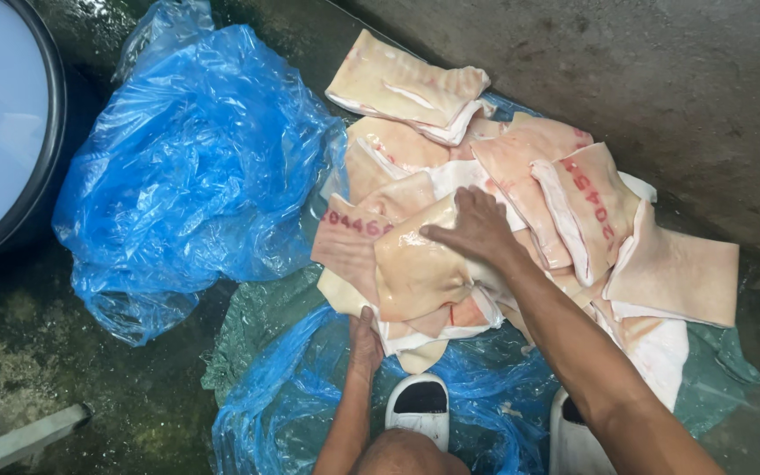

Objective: The person washes several flat, light-colored material pieces by hand in a green bucket of water. They repeatedly submerge, agitate, and wring out the pieces, then place them into a blue basket.

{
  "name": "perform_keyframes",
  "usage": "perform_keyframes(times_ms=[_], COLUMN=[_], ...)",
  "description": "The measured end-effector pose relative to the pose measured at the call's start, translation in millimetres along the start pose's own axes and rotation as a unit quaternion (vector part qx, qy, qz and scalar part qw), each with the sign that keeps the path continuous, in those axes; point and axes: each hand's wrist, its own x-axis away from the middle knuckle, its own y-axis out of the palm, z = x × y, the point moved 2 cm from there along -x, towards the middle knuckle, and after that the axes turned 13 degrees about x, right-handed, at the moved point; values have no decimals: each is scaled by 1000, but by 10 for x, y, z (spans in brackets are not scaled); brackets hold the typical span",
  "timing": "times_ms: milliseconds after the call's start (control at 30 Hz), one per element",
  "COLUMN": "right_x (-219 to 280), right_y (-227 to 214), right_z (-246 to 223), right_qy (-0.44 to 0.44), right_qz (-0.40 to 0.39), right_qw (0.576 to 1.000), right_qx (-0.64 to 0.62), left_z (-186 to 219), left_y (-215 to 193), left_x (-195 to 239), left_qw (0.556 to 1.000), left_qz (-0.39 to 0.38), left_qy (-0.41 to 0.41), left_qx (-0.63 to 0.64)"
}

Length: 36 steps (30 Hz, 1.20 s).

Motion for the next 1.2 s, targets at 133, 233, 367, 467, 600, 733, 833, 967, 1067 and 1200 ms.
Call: perform_keyframes(times_ms=[133, 233, 367, 467, 600, 733, 833, 967, 1067, 1200], right_x=[188, 232, 56, 61, 90, 121, 223, 440, 666, 1028], right_y=[115, 356, 537, 720, 841, 793, 729, 613, 366, -96], right_z=[-114, 13, 153, 234, 244, 121, 68, 80, 70, 140], right_qy=[12, 18, 3, -4, -48, -73, -95, -56, -60, -13], right_qz=[-58, -135, -199, -213, -220, -235, -235, -259, -262, -226], right_qw=[991, 986, 966, 938, 866, 826, 808, 765, 734, 705], right_qx=[-118, -92, -165, -272, -447, -506, -532, -587, -624, -672], left_z=[118, 125, 238, 301, 391, 419, 484, 728, 1042, 1480], left_y=[45, -104, -82, 25, 177, 189, 211, 514, 1058, 1998], left_x=[45, 191, 75, 146, 176, 263, 338, 527, 738, 931], left_qw=[999, 998, 995, 991, 991, 991, 989, 991, 984, 975], left_qz=[18, -12, 6, -4, -17, 63, 69, 55, 58, 9], left_qy=[-21, -37, -100, -132, -124, -111, -116, -88, -92, -124], left_qx=[38, 52, 18, -23, -46, -45, -52, -82, -141, -183])
